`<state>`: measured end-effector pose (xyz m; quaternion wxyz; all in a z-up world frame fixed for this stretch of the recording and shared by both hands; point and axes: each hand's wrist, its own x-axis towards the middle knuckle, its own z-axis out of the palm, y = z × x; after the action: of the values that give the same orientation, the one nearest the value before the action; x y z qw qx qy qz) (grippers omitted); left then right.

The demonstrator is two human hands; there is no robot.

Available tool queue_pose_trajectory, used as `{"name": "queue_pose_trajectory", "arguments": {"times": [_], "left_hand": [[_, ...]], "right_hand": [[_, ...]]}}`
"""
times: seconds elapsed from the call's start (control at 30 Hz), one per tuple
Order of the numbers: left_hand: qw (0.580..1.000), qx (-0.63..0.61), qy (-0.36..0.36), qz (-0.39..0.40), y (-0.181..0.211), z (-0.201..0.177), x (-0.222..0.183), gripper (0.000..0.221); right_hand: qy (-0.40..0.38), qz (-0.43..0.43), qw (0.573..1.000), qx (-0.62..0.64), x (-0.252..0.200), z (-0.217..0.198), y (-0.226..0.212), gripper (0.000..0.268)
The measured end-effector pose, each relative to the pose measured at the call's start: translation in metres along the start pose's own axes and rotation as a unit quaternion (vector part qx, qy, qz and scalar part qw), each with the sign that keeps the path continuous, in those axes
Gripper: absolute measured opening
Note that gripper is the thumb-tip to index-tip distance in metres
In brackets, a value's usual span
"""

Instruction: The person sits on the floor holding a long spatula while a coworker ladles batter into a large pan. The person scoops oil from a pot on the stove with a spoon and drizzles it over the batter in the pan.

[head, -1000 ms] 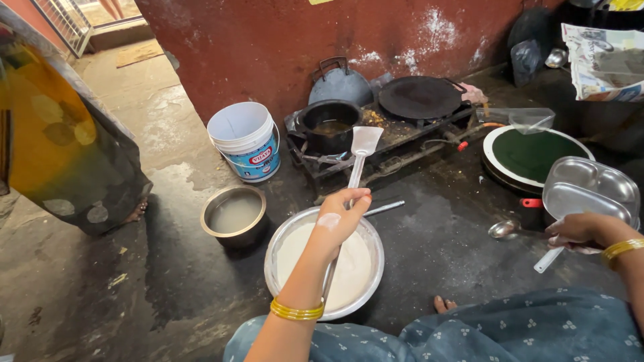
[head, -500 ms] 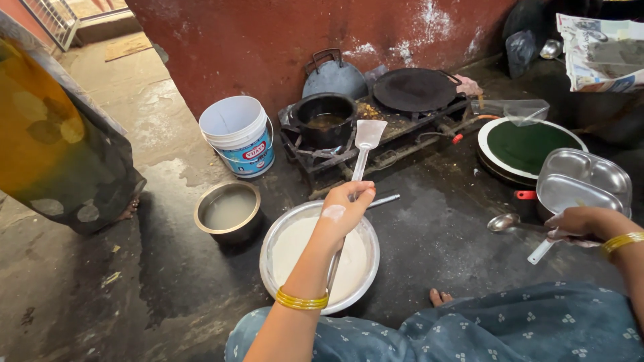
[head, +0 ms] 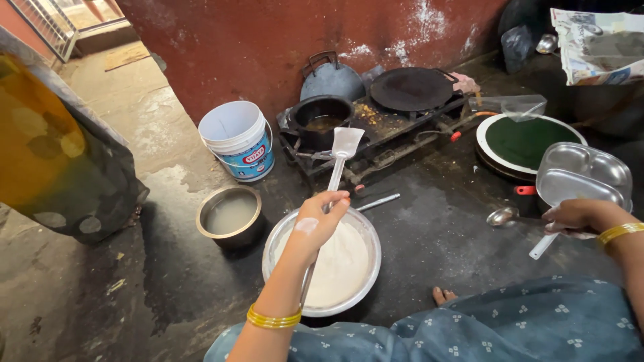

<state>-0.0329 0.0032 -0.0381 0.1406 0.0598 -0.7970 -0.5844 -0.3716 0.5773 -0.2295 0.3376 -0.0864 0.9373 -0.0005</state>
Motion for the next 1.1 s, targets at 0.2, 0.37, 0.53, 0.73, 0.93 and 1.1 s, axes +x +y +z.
{"name": "queue_pose_trajectory", "arguments": {"times": [0.2,0.37,0.53,0.73,0.93,1.1], "left_hand": [[0.999,0.0,0.018,-0.048,0.016,-0.014,-0.018,0.034],[0.999,-0.004,0.026,-0.032,0.011,-0.024,-0.022,0.034],[0.998,0.022,0.042,-0.039,0.014,-0.035,-0.029,0.035],[0.997,0.006,0.039,-0.06,0.019,-0.046,-0.039,0.035],[0.997,0.018,0.05,-0.05,0.016,-0.05,-0.042,0.034],[0.997,0.017,0.052,-0.053,0.018,-0.052,-0.045,0.034]], "right_hand": [[-0.005,-0.007,0.999,-0.038,-0.002,-0.007,-0.025,0.06],[-0.013,0.011,0.998,0.059,-0.02,-0.016,-0.051,0.063],[-0.016,0.027,0.992,0.126,-0.014,-0.016,-0.055,0.067],[-0.039,0.016,0.992,0.119,0.001,-0.018,-0.056,0.06],[-0.044,0.007,0.99,0.133,-0.031,-0.031,-0.088,0.04],[-0.053,0.017,0.992,0.117,-0.029,-0.035,-0.096,0.027]]}}
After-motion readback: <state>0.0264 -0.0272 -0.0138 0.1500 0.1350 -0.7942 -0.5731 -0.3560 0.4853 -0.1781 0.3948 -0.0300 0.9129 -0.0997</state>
